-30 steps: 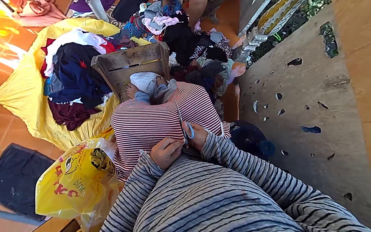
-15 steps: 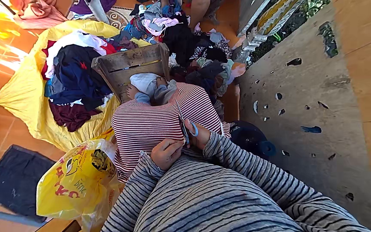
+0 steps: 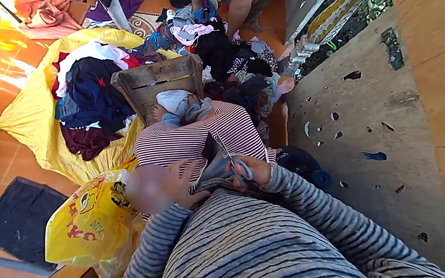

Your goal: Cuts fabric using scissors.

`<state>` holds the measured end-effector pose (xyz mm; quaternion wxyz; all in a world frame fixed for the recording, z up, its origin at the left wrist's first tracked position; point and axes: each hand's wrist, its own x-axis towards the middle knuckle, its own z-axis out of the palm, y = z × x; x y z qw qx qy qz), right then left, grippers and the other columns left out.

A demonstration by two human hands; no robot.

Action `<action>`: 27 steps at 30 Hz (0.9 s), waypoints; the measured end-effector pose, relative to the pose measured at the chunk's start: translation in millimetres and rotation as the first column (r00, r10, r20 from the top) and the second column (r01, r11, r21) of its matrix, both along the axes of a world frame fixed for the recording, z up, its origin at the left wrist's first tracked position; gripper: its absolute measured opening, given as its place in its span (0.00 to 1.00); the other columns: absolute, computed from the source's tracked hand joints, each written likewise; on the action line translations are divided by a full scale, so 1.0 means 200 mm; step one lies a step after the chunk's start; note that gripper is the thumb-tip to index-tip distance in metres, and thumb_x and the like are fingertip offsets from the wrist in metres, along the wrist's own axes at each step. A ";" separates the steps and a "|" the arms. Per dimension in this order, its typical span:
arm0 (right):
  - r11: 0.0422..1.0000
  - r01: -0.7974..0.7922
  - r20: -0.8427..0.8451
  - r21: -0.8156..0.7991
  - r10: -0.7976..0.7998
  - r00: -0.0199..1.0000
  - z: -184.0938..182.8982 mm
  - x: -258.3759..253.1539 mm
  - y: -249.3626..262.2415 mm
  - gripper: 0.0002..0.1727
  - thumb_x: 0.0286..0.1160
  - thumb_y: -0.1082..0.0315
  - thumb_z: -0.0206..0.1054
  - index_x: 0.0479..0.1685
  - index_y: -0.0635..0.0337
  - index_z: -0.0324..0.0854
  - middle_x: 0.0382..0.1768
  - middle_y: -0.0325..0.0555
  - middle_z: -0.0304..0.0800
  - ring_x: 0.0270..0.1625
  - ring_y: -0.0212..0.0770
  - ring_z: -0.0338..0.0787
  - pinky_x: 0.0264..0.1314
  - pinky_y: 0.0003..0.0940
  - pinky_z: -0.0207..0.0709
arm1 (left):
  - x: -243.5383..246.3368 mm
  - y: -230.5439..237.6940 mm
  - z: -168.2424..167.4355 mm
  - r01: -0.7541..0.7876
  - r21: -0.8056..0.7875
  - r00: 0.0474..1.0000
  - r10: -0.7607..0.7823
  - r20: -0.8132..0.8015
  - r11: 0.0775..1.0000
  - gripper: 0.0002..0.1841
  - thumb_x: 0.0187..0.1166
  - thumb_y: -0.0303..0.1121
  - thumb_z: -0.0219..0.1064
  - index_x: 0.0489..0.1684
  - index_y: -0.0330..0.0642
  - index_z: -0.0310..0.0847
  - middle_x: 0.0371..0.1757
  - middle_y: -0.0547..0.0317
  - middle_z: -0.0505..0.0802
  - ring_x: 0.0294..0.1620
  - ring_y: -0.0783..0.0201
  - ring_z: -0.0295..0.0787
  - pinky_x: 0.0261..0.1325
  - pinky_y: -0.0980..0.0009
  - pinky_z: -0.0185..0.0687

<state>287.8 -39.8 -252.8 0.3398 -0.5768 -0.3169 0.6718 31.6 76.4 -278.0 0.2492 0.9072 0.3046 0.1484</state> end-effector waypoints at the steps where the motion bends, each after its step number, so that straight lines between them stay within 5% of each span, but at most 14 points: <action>1: 0.997 -0.070 0.120 0.043 0.065 0.991 0.04 0.06 -0.04 0.32 0.69 0.44 0.68 0.58 0.65 0.77 0.26 0.35 0.86 0.27 0.31 0.87 0.35 0.32 0.86 | -0.08 0.02 0.04 -0.076 -0.030 0.992 0.073 -0.100 0.997 0.55 0.38 0.61 0.88 0.74 0.39 0.80 0.71 0.24 0.82 0.75 0.20 0.72 0.71 0.25 0.67; 3: 0.981 -0.138 0.450 0.134 0.064 0.891 0.07 0.19 -0.13 0.35 0.58 0.50 0.79 0.61 0.67 0.78 0.34 0.44 0.88 0.33 0.37 0.88 0.39 0.37 0.84 | -0.25 0.04 0.05 -0.195 -0.028 0.952 0.183 -0.244 0.980 0.63 0.23 0.56 0.94 0.77 0.39 0.76 0.77 0.20 0.74 0.78 0.14 0.64 0.71 0.21 0.64; 4: 0.976 -0.164 0.614 0.143 0.043 0.788 0.07 0.24 -0.17 0.37 0.55 0.57 0.82 0.65 0.68 0.77 0.42 0.52 0.90 0.43 0.46 0.90 0.48 0.45 0.85 | -0.32 0.04 0.03 -0.219 -0.027 0.940 0.203 -0.276 0.975 0.60 0.24 0.52 0.95 0.74 0.41 0.78 0.78 0.19 0.72 0.77 0.14 0.65 0.67 0.23 0.69; 6: 0.972 -0.202 0.833 0.123 0.009 0.553 0.01 0.32 -0.19 0.41 0.48 0.71 0.85 0.70 0.71 0.75 0.62 0.69 0.85 0.70 0.70 0.81 0.73 0.62 0.74 | -0.41 0.05 -0.05 -0.174 -0.035 0.971 0.165 -0.175 0.984 0.37 0.46 0.48 0.88 0.57 0.37 0.87 0.73 0.20 0.77 0.72 0.16 0.72 0.65 0.28 0.75; 8: 0.982 -0.178 0.907 0.061 0.020 0.421 -0.06 0.35 -0.19 0.38 0.46 0.81 0.79 0.69 0.68 0.79 0.64 0.73 0.84 0.77 0.77 0.74 0.77 0.67 0.68 | -0.42 0.07 -0.12 -0.114 0.047 0.993 0.114 0.005 0.992 0.18 0.65 0.42 0.73 0.42 0.34 0.91 0.61 0.30 0.88 0.65 0.25 0.83 0.66 0.34 0.78; 10: 0.996 -0.087 0.889 -0.018 0.056 0.454 -0.08 0.34 -0.17 0.34 0.54 0.81 0.75 0.71 0.65 0.80 0.62 0.72 0.86 0.71 0.74 0.80 0.70 0.68 0.72 | -0.40 0.08 -0.12 -0.126 0.048 0.981 0.117 0.158 0.991 0.15 0.77 0.35 0.63 0.41 0.29 0.87 0.48 0.40 0.94 0.58 0.41 0.91 0.66 0.49 0.83; 12: 0.996 -0.091 0.844 -0.024 0.069 0.532 -0.09 0.38 -0.17 0.32 0.56 0.78 0.75 0.70 0.66 0.80 0.56 0.73 0.87 0.61 0.74 0.85 0.63 0.71 0.74 | -0.41 0.11 -0.08 -0.162 -0.066 0.961 0.173 0.215 0.985 0.19 0.87 0.39 0.58 0.50 0.27 0.82 0.42 0.48 0.93 0.45 0.67 0.92 0.54 0.73 0.87; 13: 0.988 -0.150 0.817 -0.037 0.116 0.565 -0.08 0.41 -0.19 0.31 0.58 0.77 0.75 0.69 0.66 0.80 0.53 0.73 0.88 0.58 0.73 0.87 0.61 0.72 0.75 | -0.45 0.12 -0.05 -0.156 -0.157 0.967 0.183 0.176 0.975 0.19 0.87 0.39 0.57 0.53 0.27 0.81 0.41 0.49 0.93 0.42 0.71 0.91 0.50 0.74 0.87; 15: 0.945 -0.299 0.746 -0.132 0.293 0.598 -0.03 0.46 -0.23 0.28 0.62 0.75 0.76 0.68 0.67 0.81 0.50 0.70 0.90 0.54 0.69 0.89 0.61 0.70 0.76 | -0.53 0.11 0.05 -0.089 -0.420 0.996 0.075 -0.049 0.903 0.15 0.84 0.32 0.59 0.58 0.29 0.82 0.42 0.46 0.94 0.42 0.59 0.94 0.51 0.56 0.89; 17: 0.882 -0.410 0.657 -0.234 0.454 0.602 0.01 0.47 -0.28 0.26 0.63 0.77 0.76 0.66 0.67 0.82 0.48 0.68 0.91 0.53 0.66 0.90 0.61 0.66 0.77 | -0.55 0.10 0.15 -0.050 -0.716 0.941 -0.208 -0.268 0.696 0.13 0.83 0.26 0.61 0.59 0.29 0.85 0.46 0.42 0.94 0.49 0.51 0.93 0.62 0.47 0.84; 19: 0.815 -0.484 0.530 -0.320 0.577 0.621 0.03 0.47 -0.31 0.25 0.66 0.77 0.76 0.66 0.68 0.82 0.47 0.65 0.91 0.51 0.61 0.90 0.62 0.60 0.78 | -0.51 0.06 0.22 -0.072 -0.885 0.817 -0.481 -0.317 0.461 0.13 0.82 0.26 0.65 0.58 0.29 0.85 0.47 0.43 0.93 0.51 0.54 0.91 0.64 0.50 0.81; 21: 0.852 -0.445 0.508 -0.276 0.522 0.685 0.04 0.49 -0.34 0.25 0.66 0.73 0.79 0.65 0.69 0.83 0.45 0.63 0.92 0.49 0.58 0.91 0.61 0.58 0.80 | -0.50 0.07 0.23 -0.029 -0.925 0.818 -0.523 -0.241 0.380 0.14 0.76 0.29 0.71 0.56 0.31 0.86 0.42 0.51 0.93 0.43 0.63 0.90 0.56 0.58 0.84; 24: 0.980 -0.200 0.647 0.018 0.141 0.749 0.00 0.48 -0.37 0.33 0.59 0.61 0.82 0.66 0.68 0.82 0.48 0.63 0.91 0.49 0.55 0.90 0.59 0.58 0.81 | -0.39 0.19 0.27 -0.043 -0.783 0.950 -0.218 -0.224 0.620 0.18 0.77 0.33 0.71 0.63 0.32 0.84 0.48 0.47 0.95 0.48 0.58 0.94 0.59 0.55 0.88; 27: 0.963 -0.252 0.642 0.091 0.137 0.754 0.00 0.45 -0.32 0.37 0.58 0.53 0.79 0.69 0.66 0.81 0.49 0.60 0.90 0.48 0.51 0.89 0.55 0.54 0.81 | -0.09 0.40 0.23 -0.144 -0.549 0.983 0.055 -0.176 0.824 0.20 0.85 0.33 0.64 0.71 0.30 0.79 0.60 0.41 0.92 0.59 0.52 0.91 0.68 0.53 0.83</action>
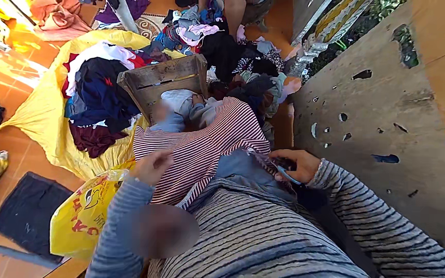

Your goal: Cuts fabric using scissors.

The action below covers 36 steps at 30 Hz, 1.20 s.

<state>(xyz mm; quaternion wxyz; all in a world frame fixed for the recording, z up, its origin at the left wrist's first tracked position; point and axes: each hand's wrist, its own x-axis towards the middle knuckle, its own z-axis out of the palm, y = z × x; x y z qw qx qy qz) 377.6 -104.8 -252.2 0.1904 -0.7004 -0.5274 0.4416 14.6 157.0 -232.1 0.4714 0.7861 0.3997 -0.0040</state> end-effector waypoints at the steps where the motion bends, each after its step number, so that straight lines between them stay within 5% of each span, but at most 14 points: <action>1: 0.994 -0.082 -0.026 -0.067 0.081 0.996 0.03 0.00 0.01 0.35 0.61 0.54 0.79 0.69 0.66 0.81 0.47 0.60 0.91 0.47 0.52 0.90 0.55 0.54 0.82 | 0.10 0.07 -0.06 -0.002 0.081 1.000 0.003 -0.012 0.997 0.21 0.87 0.33 0.63 0.73 0.30 0.77 0.65 0.39 0.90 0.65 0.49 0.89 0.73 0.52 0.80; 5: 0.917 -0.262 -0.119 -0.300 0.237 0.964 0.12 0.07 -0.03 0.32 0.67 0.59 0.80 0.68 0.68 0.80 0.45 0.61 0.91 0.47 0.53 0.90 0.57 0.53 0.81 | 0.42 0.24 -0.34 0.140 0.275 0.951 -0.052 -0.306 0.951 0.33 0.87 0.50 0.62 0.84 0.34 0.69 0.76 0.30 0.81 0.81 0.31 0.71 0.82 0.31 0.59; 7: 0.950 -0.221 -0.226 -0.220 0.171 0.959 0.12 0.10 -0.11 0.33 0.63 0.52 0.78 0.64 0.67 0.81 0.39 0.48 0.90 0.40 0.37 0.88 0.48 0.37 0.82 | 0.55 0.26 -0.43 0.237 0.150 0.835 -0.122 -0.537 0.960 0.38 0.87 0.61 0.55 0.86 0.39 0.68 0.78 0.33 0.80 0.83 0.33 0.70 0.84 0.31 0.54; 9: 0.980 -0.151 -0.429 -0.132 0.081 0.900 0.06 0.08 -0.16 0.38 0.59 0.35 0.76 0.59 0.60 0.82 0.32 0.31 0.89 0.33 0.23 0.86 0.38 0.22 0.81 | 0.62 0.29 -0.50 0.301 0.007 0.766 -0.237 -0.597 0.954 0.39 0.87 0.64 0.50 0.77 0.36 0.76 0.74 0.32 0.84 0.79 0.34 0.75 0.80 0.30 0.61; 12: 0.976 -0.144 -0.656 -0.161 0.003 0.754 -0.02 -0.03 -0.15 0.43 0.56 0.23 0.72 0.54 0.54 0.81 0.24 0.28 0.89 0.25 0.27 0.89 0.30 0.25 0.85 | 0.61 0.32 -0.52 0.213 -0.026 0.895 -0.206 -0.395 0.977 0.30 0.88 0.54 0.60 0.60 0.30 0.86 0.61 0.29 0.90 0.68 0.34 0.84 0.74 0.32 0.69; 14: 0.957 -0.193 -0.627 -0.215 0.016 0.779 -0.02 -0.13 -0.07 0.41 0.61 0.24 0.67 0.51 0.56 0.81 0.20 0.29 0.86 0.20 0.28 0.86 0.26 0.26 0.83 | 0.56 0.34 -0.53 0.018 -0.022 0.995 -0.020 -0.099 1.000 0.21 0.88 0.44 0.63 0.55 0.28 0.86 0.50 0.31 0.92 0.56 0.38 0.89 0.68 0.36 0.76; 17: 0.922 -0.253 -0.490 -0.293 0.082 0.868 0.03 -0.26 0.10 0.25 0.79 0.50 0.59 0.49 0.69 0.80 0.22 0.36 0.79 0.22 0.28 0.79 0.31 0.28 0.77 | 0.53 0.34 -0.47 -0.259 -0.170 0.929 0.293 0.224 0.951 0.17 0.91 0.36 0.58 0.60 0.28 0.82 0.50 0.39 0.91 0.50 0.56 0.88 0.64 0.53 0.79; 20: 0.922 -0.248 -0.463 -0.299 0.087 0.882 0.04 -0.32 0.20 0.19 0.83 0.57 0.58 0.46 0.69 0.80 0.23 0.36 0.77 0.21 0.26 0.75 0.29 0.25 0.72 | 0.52 0.31 -0.47 -0.378 -0.271 0.811 0.458 0.363 0.885 0.16 0.92 0.35 0.56 0.60 0.29 0.81 0.47 0.49 0.91 0.44 0.71 0.86 0.59 0.67 0.82; 26: 0.937 -0.117 -0.549 -0.329 -0.089 0.831 0.03 -0.32 0.29 0.21 0.84 0.51 0.54 0.44 0.62 0.80 0.21 0.29 0.80 0.19 0.21 0.78 0.24 0.18 0.73 | 0.53 0.27 -0.47 -0.416 -0.326 0.748 0.523 0.409 0.849 0.14 0.93 0.33 0.53 0.56 0.29 0.80 0.41 0.54 0.88 0.39 0.75 0.84 0.54 0.72 0.82; 29: 0.948 -0.013 -0.633 -0.317 -0.202 0.747 -0.04 -0.35 0.32 0.27 0.77 0.39 0.57 0.45 0.57 0.80 0.19 0.29 0.84 0.18 0.24 0.82 0.21 0.20 0.75 | 0.54 0.28 -0.48 -0.387 -0.344 0.749 0.509 0.424 0.856 0.14 0.93 0.33 0.53 0.55 0.29 0.79 0.39 0.57 0.89 0.37 0.76 0.85 0.52 0.73 0.83; 36: 0.971 0.081 -0.737 -0.223 -0.222 0.638 -0.15 -0.45 0.39 0.31 0.72 0.34 0.63 0.53 0.55 0.78 0.22 0.26 0.85 0.23 0.23 0.84 0.28 0.19 0.78 | 0.56 0.25 -0.50 -0.397 -0.374 0.707 0.540 0.457 0.838 0.12 0.92 0.32 0.54 0.47 0.33 0.80 0.33 0.63 0.88 0.34 0.78 0.85 0.48 0.75 0.84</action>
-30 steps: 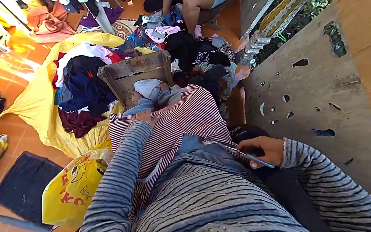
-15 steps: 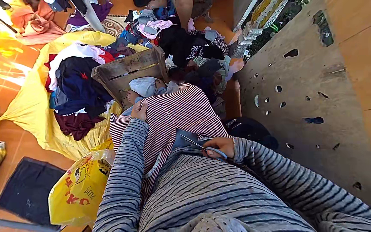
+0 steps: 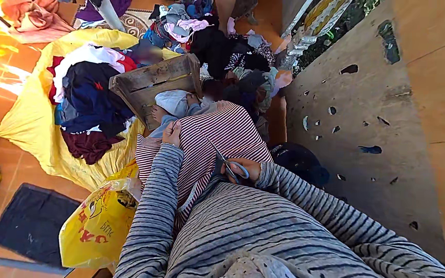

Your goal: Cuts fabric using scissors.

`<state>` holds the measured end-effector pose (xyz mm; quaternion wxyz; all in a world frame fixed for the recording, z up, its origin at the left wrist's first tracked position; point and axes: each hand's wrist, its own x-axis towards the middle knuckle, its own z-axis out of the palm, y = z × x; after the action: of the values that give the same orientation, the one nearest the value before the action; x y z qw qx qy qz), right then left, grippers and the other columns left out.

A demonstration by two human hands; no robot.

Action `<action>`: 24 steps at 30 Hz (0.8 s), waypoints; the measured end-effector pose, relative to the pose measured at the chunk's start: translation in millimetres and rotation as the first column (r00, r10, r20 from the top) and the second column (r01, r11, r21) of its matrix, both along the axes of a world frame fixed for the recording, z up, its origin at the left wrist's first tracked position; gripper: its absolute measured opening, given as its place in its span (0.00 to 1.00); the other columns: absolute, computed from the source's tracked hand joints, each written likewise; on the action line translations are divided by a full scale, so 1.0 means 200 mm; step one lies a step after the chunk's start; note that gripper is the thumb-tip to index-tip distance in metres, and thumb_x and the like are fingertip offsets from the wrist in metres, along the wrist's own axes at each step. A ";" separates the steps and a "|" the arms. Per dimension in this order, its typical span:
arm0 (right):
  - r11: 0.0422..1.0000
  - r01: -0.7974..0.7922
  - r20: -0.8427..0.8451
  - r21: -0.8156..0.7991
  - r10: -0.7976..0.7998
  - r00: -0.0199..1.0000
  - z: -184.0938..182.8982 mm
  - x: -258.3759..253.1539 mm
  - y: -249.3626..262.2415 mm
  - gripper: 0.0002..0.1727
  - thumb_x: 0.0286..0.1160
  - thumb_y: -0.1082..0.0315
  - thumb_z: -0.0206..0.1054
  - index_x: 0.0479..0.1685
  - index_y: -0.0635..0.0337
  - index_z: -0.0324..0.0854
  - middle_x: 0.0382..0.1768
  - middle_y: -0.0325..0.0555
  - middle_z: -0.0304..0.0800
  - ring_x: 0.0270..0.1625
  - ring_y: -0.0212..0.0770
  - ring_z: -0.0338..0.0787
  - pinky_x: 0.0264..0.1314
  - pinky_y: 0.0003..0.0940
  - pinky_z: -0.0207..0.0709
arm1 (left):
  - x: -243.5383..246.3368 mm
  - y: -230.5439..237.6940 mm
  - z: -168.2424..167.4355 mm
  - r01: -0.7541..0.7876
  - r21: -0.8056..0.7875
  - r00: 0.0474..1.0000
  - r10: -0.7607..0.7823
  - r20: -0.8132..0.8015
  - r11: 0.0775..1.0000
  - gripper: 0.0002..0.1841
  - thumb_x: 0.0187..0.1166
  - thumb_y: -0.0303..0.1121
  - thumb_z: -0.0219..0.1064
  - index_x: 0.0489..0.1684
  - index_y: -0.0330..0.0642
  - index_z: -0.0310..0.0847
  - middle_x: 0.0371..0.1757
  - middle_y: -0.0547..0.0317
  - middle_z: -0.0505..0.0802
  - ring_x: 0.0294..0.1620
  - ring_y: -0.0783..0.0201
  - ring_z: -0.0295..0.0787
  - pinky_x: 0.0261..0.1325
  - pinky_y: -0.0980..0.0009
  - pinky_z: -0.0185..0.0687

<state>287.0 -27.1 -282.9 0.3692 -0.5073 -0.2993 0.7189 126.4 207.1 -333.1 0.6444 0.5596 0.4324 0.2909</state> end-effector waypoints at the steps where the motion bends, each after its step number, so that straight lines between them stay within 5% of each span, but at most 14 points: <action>1: 0.999 0.035 -0.022 0.007 -0.035 0.999 -0.01 -0.01 0.00 0.34 0.69 0.32 0.65 0.54 0.55 0.78 0.22 0.27 0.86 0.24 0.24 0.85 0.29 0.20 0.79 | 0.00 -0.01 0.02 -0.010 -0.021 1.000 0.010 -0.001 1.000 0.12 0.92 0.31 0.54 0.49 0.32 0.81 0.34 0.62 0.88 0.35 0.78 0.85 0.49 0.75 0.84; 10: 0.996 0.046 -0.075 0.079 -0.040 0.996 -0.09 0.00 0.10 0.52 0.51 0.17 0.68 0.60 0.57 0.77 0.29 0.26 0.88 0.29 0.23 0.86 0.36 0.21 0.80 | 0.05 0.01 0.05 -0.093 -0.194 0.995 0.087 -0.041 0.977 0.13 0.93 0.34 0.53 0.51 0.34 0.80 0.35 0.62 0.89 0.35 0.77 0.85 0.49 0.74 0.85; 24: 0.994 -0.022 -0.181 0.107 0.041 0.983 -0.15 0.03 0.02 0.53 0.53 0.17 0.66 0.62 0.58 0.79 0.31 0.27 0.91 0.33 0.26 0.88 0.40 0.26 0.83 | -0.05 0.00 -0.04 -0.157 -0.025 0.985 0.158 0.066 0.987 0.09 0.91 0.30 0.53 0.47 0.39 0.78 0.36 0.70 0.85 0.39 0.82 0.83 0.51 0.79 0.82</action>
<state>293.1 -22.1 -313.2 0.4096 -0.4141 -0.3093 0.7517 116.7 206.8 -340.6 0.6392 0.5072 0.4558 0.3556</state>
